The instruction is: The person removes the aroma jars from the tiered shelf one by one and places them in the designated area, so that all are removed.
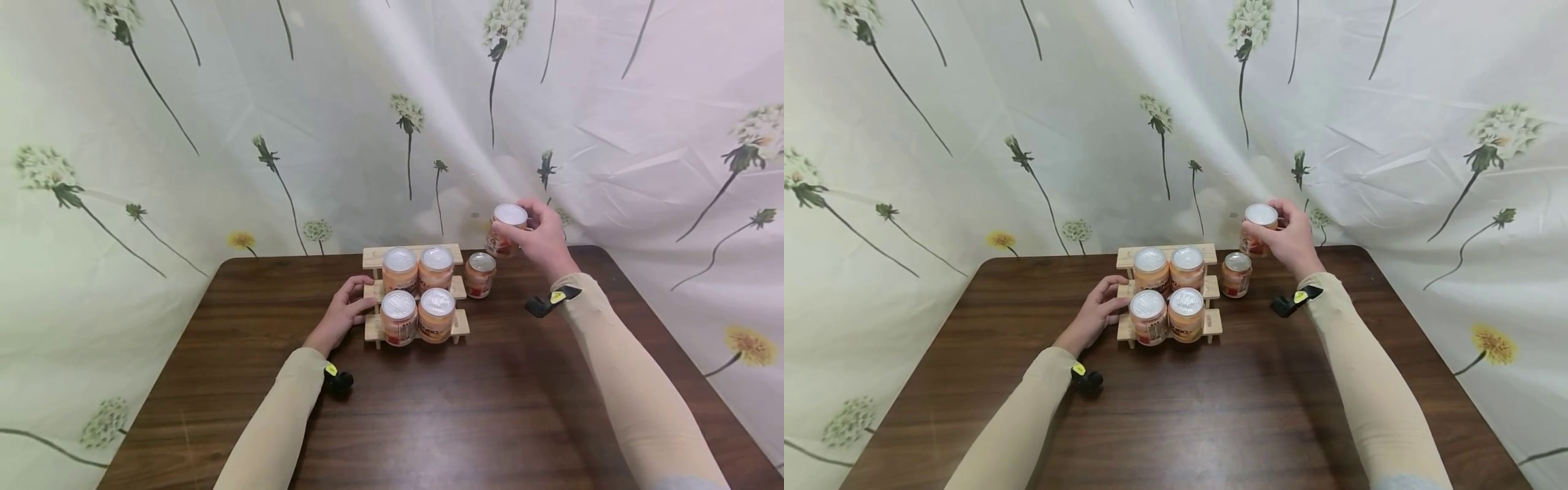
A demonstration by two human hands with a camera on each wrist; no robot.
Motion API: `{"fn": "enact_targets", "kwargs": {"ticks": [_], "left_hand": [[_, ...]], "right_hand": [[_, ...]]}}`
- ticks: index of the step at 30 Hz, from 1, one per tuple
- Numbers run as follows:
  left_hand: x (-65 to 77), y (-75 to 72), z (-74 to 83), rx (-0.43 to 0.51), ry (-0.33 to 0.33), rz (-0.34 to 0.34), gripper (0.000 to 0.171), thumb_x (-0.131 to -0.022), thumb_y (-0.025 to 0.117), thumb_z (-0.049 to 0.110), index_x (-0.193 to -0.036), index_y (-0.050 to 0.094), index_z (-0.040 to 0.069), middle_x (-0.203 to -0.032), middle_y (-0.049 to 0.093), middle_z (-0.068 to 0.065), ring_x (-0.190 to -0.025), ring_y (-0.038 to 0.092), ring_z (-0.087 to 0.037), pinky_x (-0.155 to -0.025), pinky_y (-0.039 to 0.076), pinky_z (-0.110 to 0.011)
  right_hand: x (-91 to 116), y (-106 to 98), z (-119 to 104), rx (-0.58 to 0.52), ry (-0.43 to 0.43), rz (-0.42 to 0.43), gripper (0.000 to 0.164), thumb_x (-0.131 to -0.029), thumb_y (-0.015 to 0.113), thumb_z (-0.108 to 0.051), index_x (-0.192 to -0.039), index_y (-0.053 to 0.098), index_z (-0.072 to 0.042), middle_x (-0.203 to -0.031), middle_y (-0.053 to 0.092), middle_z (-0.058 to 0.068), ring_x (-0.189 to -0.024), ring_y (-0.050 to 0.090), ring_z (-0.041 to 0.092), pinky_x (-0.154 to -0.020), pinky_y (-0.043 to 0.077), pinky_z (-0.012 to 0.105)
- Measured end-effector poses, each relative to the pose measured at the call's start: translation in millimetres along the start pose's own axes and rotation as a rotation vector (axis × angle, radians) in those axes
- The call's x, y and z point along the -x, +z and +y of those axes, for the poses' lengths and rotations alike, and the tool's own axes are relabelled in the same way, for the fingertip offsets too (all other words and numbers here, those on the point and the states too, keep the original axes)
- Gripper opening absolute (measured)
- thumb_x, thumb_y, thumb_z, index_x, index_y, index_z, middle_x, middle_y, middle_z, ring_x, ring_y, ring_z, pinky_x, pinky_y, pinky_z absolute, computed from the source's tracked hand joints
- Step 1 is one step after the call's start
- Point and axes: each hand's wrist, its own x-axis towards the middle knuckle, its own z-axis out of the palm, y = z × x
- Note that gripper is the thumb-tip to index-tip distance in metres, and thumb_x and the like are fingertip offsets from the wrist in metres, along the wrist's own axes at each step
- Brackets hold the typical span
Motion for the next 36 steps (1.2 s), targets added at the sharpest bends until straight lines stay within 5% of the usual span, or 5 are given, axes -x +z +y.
{"fn": "enact_targets", "kwargs": {"ticks": [36], "left_hand": [[1.9,0.4,0.9,-0.013,0.001,0.002,0.043,-0.102,0.069,0.017,-0.141,0.050,0.014,-0.148,0.047,-0.017,-0.120,0.060,-0.027,-0.086,0.060,-0.038]], "right_hand": [[26,-1,86,0.132,0.145,-0.023,0.062,-0.087,0.089,-0.030,-0.132,0.061,0.003,-0.128,0.063,0.020,-0.110,0.058,0.025,-0.087,0.046,0.022]]}}
